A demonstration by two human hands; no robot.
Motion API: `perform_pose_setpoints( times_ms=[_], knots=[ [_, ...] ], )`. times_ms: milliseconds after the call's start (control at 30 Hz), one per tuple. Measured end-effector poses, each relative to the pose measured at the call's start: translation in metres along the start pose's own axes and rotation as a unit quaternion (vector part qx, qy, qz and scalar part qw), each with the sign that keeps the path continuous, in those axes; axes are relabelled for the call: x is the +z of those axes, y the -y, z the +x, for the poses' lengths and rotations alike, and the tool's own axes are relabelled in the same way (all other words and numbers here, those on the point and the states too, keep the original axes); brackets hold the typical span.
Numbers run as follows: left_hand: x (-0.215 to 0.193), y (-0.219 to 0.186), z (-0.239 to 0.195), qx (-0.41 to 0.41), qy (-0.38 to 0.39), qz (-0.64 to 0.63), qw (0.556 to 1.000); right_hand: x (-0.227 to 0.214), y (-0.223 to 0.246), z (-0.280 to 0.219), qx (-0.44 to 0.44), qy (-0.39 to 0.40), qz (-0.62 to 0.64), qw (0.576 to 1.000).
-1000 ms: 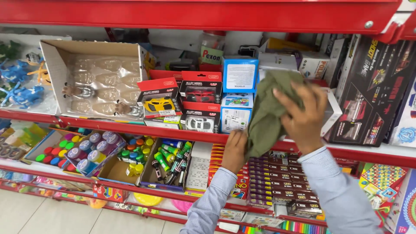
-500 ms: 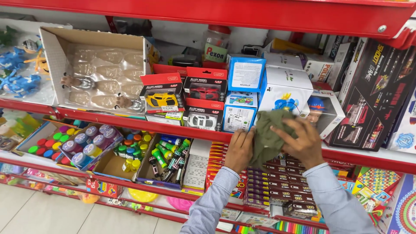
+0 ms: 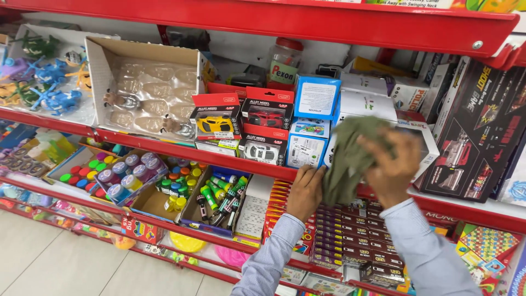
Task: Wipe down toy boxes and organize items on store shelves using a cloth.
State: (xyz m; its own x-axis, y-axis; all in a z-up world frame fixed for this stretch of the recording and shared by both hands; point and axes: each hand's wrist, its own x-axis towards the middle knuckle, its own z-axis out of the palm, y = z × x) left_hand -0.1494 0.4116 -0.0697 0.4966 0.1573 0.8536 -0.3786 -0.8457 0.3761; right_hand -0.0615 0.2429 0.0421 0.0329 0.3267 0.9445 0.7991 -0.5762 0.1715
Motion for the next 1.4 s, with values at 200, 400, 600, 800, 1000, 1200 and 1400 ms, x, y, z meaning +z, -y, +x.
perform_pose_setpoints(
  times_ms=[200,400,600,800,1000,1200,1400],
  knots=[
    [-0.003,0.003,-0.005,-0.01,0.024,-0.006,1.0,-0.002,-0.012,0.034,0.085,0.002,0.019,0.996],
    [-0.014,0.008,-0.008,0.007,0.054,0.011,0.998,0.008,0.025,-0.014,0.001,0.031,-0.01,0.999],
    [-0.048,0.032,-0.016,0.088,0.032,0.016,0.995,0.006,0.043,-0.006,0.077,0.089,0.146,0.982],
    [-0.096,0.058,-0.005,0.027,-0.03,0.046,0.998,0.027,0.086,0.029,0.056,0.065,0.09,0.992],
    [-0.125,0.092,-0.007,0.051,-0.017,0.088,0.995,0.068,0.105,-0.012,0.057,0.061,0.034,0.996],
    [-0.135,0.111,-0.002,0.117,0.014,0.086,0.989,0.083,0.1,-0.026,0.038,0.086,0.03,0.995],
    [-0.134,0.119,0.0,0.129,0.012,0.062,0.99,0.078,0.112,-0.026,0.1,-0.015,-0.023,0.995]
  ],
)
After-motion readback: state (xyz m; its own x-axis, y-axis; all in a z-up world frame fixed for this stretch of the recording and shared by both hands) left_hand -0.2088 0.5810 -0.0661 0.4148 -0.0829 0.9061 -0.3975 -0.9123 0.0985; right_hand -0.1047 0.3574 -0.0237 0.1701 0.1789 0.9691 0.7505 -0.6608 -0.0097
